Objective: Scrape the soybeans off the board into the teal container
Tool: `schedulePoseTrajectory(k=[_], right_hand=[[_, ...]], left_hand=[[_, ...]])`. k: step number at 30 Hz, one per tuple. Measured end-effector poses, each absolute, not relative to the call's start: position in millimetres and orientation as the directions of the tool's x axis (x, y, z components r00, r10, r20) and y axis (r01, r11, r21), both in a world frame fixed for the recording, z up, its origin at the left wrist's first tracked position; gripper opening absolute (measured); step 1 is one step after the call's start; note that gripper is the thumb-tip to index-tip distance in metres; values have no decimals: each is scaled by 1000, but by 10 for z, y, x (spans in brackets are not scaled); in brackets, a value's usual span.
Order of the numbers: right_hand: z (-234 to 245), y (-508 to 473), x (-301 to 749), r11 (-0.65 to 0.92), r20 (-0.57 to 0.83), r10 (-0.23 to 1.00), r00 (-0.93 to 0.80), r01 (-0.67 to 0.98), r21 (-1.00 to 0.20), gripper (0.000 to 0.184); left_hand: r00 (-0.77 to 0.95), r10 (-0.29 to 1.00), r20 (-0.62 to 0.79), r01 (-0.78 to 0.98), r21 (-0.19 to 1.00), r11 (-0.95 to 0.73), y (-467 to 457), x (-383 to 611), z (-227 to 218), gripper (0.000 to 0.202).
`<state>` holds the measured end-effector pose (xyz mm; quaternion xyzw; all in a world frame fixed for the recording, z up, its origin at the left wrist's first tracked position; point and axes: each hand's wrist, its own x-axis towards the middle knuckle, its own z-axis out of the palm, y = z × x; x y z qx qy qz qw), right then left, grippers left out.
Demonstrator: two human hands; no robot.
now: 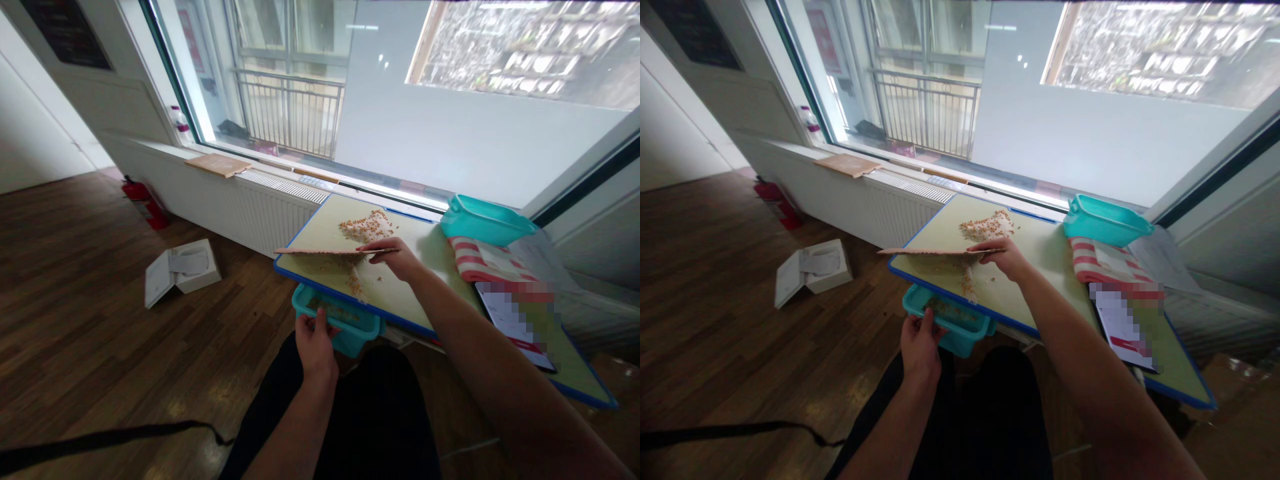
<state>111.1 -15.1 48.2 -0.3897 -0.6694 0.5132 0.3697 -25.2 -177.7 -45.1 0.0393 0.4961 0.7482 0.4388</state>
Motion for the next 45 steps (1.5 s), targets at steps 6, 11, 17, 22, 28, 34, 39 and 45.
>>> schedulePoseTrajectory(k=[6,11,17,22,28,34,39,45], right_hand=[[449,-185,1226,195,101,865,-492,144,-970,30],[408,-197,1325,195,99,841,-532,127,-973,31],[426,-276,1371,196,97,816,-570,114,-974,27],[443,-328,1419,222,114,786,-608,105,-969,27],[439,-355,1491,248,116,763,-636,123,-961,26],[477,-438,1514,257,116,776,-620,143,-956,26],[456,-405,1535,228,109,777,-620,115,-967,27],[480,-374,1529,216,94,767,-634,117,-969,26]], left_hand=[[-603,705,-374,-622,773,-122,-1760,-272,-429,30],[-607,701,-373,-616,779,-119,-1733,-275,-434,31],[-613,700,-366,-601,791,-113,-1728,-232,-430,30],[-609,698,-376,-615,780,-116,-1740,-202,-414,30],[-612,695,-377,-614,780,-119,-1751,-174,-407,29],[-612,691,-386,-624,772,-121,-1766,-149,-415,30],[-614,697,-371,-621,772,-136,-1760,-209,-385,29],[-604,699,-383,-634,762,-130,-1773,-215,-366,29]])
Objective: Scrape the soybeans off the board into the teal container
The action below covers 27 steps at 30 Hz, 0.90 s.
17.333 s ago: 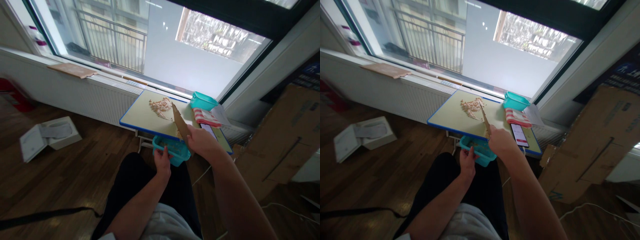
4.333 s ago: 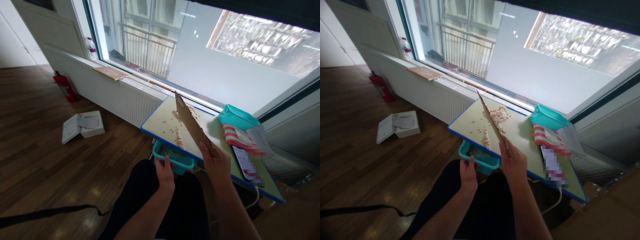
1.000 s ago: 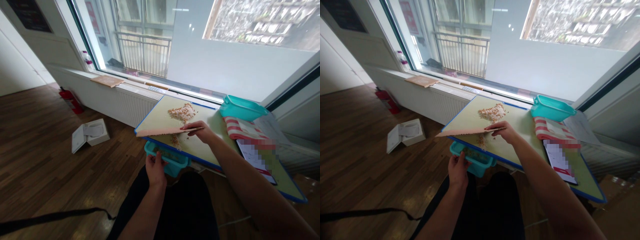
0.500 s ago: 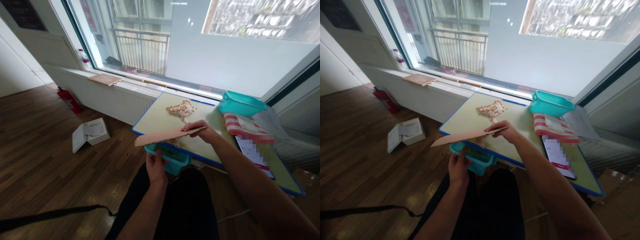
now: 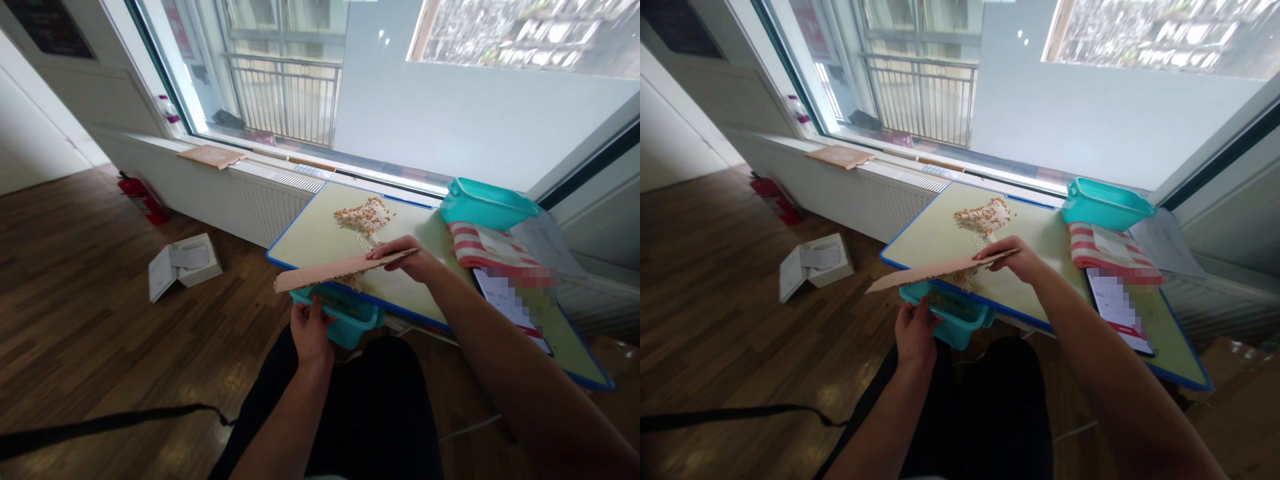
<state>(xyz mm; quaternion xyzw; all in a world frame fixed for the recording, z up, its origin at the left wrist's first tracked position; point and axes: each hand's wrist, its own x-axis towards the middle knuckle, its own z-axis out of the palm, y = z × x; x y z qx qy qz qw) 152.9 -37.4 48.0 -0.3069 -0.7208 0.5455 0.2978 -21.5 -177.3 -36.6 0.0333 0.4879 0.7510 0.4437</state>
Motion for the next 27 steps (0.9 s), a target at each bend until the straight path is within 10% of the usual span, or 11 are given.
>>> schedulePoseTrajectory(k=[27], right_hand=[[533,-470,1656,255,141,703,-697,62,-965,21]], left_hand=[[-550,716,-430,-661,749,-59,-1902,168,-350,36]])
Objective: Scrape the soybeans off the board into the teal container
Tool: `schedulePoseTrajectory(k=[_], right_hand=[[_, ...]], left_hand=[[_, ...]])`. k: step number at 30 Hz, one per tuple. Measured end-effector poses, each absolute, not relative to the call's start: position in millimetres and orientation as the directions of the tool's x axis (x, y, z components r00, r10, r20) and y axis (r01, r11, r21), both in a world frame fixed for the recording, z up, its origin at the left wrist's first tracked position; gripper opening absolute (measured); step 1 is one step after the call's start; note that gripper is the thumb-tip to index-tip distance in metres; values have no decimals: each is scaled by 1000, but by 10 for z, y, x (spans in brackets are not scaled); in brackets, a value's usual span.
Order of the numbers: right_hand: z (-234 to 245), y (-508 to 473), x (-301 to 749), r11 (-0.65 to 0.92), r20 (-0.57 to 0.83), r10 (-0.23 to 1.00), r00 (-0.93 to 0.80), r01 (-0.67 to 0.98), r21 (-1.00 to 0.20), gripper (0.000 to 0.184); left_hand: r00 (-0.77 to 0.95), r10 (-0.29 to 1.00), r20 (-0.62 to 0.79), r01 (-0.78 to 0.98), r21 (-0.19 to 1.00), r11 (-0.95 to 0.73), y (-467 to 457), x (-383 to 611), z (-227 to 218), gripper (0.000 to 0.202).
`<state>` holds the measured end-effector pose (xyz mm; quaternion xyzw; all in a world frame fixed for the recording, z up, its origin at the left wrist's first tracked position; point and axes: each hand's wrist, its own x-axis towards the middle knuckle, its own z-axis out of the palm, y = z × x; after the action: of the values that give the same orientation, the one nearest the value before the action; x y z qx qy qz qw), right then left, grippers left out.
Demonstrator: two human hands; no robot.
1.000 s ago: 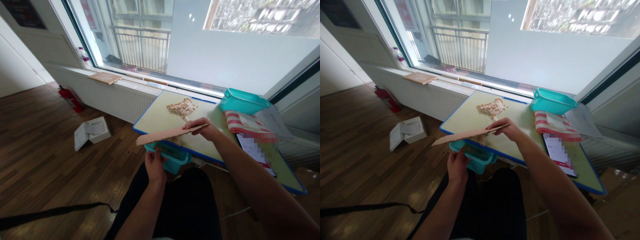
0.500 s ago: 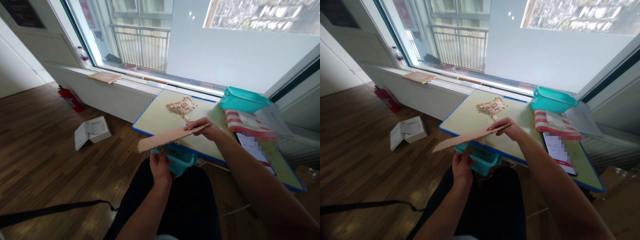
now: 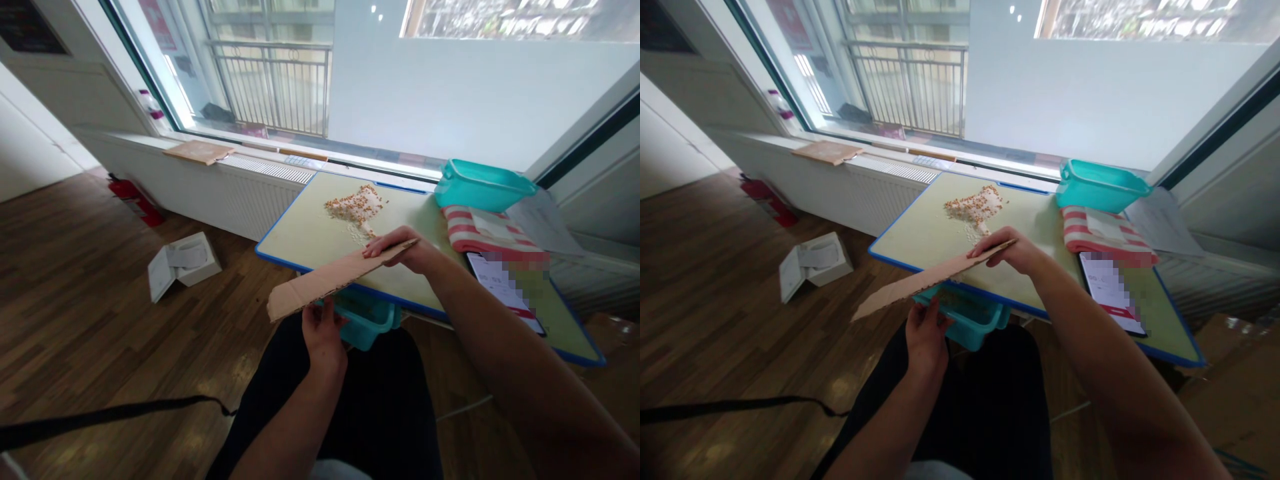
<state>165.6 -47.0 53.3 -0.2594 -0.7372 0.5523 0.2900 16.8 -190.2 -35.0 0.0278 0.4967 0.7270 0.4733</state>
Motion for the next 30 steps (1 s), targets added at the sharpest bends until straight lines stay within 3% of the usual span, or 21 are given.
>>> schedulePoseTrajectory(k=[23,30], right_hand=[[540,-628,1892,258,130,669,-732,65,-964,26],[509,-700,2040,280,163,645,-746,32,-959,23]], left_hand=[[-515,747,-421,-653,757,-24,-2015,445,-308,32],[-509,784,-355,-603,797,-30,-2054,518,-297,28]])
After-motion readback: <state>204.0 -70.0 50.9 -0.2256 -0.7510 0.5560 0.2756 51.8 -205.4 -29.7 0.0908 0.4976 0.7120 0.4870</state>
